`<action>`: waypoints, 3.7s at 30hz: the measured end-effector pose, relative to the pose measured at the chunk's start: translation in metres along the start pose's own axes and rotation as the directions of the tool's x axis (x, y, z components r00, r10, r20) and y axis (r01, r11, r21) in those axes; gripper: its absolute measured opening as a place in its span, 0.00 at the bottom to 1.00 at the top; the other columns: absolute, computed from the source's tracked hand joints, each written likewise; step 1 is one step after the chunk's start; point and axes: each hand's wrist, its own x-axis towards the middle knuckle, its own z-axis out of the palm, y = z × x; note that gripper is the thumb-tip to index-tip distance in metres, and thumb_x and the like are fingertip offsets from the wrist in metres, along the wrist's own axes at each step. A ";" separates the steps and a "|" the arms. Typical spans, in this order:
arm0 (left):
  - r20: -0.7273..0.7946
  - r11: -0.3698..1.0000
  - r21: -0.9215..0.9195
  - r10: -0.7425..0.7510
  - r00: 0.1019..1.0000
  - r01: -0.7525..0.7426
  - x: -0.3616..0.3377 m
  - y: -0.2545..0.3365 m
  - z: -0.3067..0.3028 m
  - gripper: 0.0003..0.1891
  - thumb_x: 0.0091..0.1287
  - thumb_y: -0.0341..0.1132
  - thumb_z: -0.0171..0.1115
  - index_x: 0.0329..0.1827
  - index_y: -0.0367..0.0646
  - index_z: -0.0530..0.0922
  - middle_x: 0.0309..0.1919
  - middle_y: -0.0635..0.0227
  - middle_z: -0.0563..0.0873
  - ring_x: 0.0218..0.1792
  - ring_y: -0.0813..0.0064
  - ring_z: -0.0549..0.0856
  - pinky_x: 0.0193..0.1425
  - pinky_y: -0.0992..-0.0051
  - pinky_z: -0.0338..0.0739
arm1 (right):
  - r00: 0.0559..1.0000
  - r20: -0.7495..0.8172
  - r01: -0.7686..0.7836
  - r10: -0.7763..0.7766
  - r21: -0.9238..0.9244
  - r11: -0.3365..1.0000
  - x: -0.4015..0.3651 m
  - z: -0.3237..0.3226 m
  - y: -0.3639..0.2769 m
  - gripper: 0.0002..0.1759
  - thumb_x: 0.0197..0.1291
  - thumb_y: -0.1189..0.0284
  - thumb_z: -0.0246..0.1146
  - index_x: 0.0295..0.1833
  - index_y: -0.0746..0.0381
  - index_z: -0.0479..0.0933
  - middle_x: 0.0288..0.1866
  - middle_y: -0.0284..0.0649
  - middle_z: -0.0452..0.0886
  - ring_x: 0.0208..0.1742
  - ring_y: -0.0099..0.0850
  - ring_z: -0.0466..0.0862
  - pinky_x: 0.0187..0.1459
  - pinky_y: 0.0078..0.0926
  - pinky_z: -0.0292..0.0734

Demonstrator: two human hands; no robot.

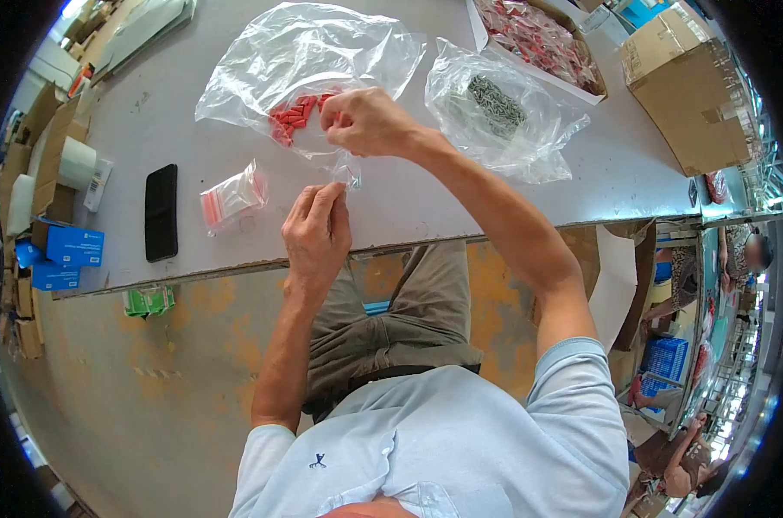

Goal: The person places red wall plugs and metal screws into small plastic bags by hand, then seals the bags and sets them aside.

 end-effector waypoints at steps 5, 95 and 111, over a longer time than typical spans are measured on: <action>-0.021 0.999 0.046 0.021 1.000 -0.020 -0.002 -0.001 0.003 0.08 0.68 0.21 0.67 0.48 0.37 0.85 0.37 0.59 0.87 0.37 0.60 0.88 0.40 0.64 0.84 | 0.958 0.234 -0.285 0.167 0.694 0.661 -0.043 -0.034 -0.028 0.10 0.72 0.70 0.65 0.51 0.65 0.83 0.32 0.38 0.87 0.25 0.19 0.84 0.24 0.17 0.79; 0.543 0.453 -0.633 -0.318 0.777 0.628 0.026 0.011 0.038 0.04 0.73 0.23 0.67 0.48 0.35 0.85 0.40 0.71 0.87 0.42 0.83 0.85 0.50 0.80 0.82 | 0.932 -0.227 -0.047 0.281 0.696 0.717 -0.142 0.010 0.021 0.10 0.77 0.69 0.65 0.48 0.67 0.82 0.37 0.31 0.83 0.39 0.17 0.80 0.43 0.20 0.79; 0.507 0.538 -0.566 -0.371 0.778 0.625 0.027 0.015 0.043 0.03 0.71 0.24 0.70 0.45 0.35 0.85 0.38 0.69 0.89 0.39 0.83 0.87 0.46 0.81 0.85 | 0.950 -0.209 -0.013 0.231 0.716 0.698 -0.144 0.009 0.018 0.09 0.75 0.73 0.66 0.52 0.67 0.82 0.41 0.31 0.83 0.42 0.16 0.81 0.45 0.19 0.79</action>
